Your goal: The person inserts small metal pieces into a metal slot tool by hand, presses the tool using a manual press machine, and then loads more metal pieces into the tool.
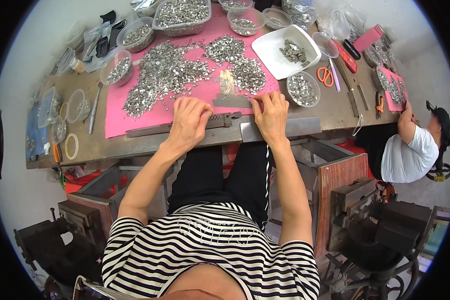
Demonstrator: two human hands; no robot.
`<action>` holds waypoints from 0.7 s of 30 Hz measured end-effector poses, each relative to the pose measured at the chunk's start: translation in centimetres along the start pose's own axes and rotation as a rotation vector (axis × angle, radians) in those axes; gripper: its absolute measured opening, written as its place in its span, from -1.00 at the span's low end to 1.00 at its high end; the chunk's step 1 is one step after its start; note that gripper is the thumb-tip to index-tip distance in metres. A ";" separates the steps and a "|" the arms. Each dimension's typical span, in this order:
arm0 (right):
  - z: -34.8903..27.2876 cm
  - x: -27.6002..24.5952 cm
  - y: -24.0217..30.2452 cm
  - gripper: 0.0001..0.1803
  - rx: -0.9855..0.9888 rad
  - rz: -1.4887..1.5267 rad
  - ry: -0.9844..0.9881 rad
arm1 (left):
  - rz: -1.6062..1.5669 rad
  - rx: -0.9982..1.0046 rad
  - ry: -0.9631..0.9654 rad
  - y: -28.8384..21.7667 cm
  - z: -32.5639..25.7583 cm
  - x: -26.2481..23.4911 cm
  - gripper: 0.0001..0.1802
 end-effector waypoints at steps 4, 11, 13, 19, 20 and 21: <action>0.0 0.6 -0.4 -0.87 0.024 -0.017 -0.014 | -0.032 0.025 0.003 -0.5 -1.0 0.7 -0.91; -0.5 -0.3 -0.5 -0.88 0.045 0.065 -0.001 | -0.020 0.055 0.014 -0.9 -0.8 0.6 -0.86; -0.5 -0.4 -0.7 -0.88 0.067 0.126 0.023 | -0.028 0.036 0.020 -0.8 -0.9 0.5 -0.86; -0.6 -0.9 -1.0 -0.88 0.087 0.225 0.022 | -0.027 -0.020 0.038 -0.5 -1.0 0.7 -0.86; -0.6 -1.0 -0.9 -0.88 0.080 0.225 0.012 | -0.015 0.000 0.034 -0.6 -1.0 0.7 -0.85; -0.6 -1.0 -0.9 -0.88 0.079 0.225 0.011 | -0.003 0.020 0.029 -0.8 -0.9 0.6 -0.85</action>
Point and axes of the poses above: each hand's wrist, its own z-axis towards the middle knuckle, its own x-axis out of the palm, y = z × x, the point moved 8 cm from there along z, towards the middle knuckle, and after that the axes turned 4 degrees about x, right-handed, at the moved point
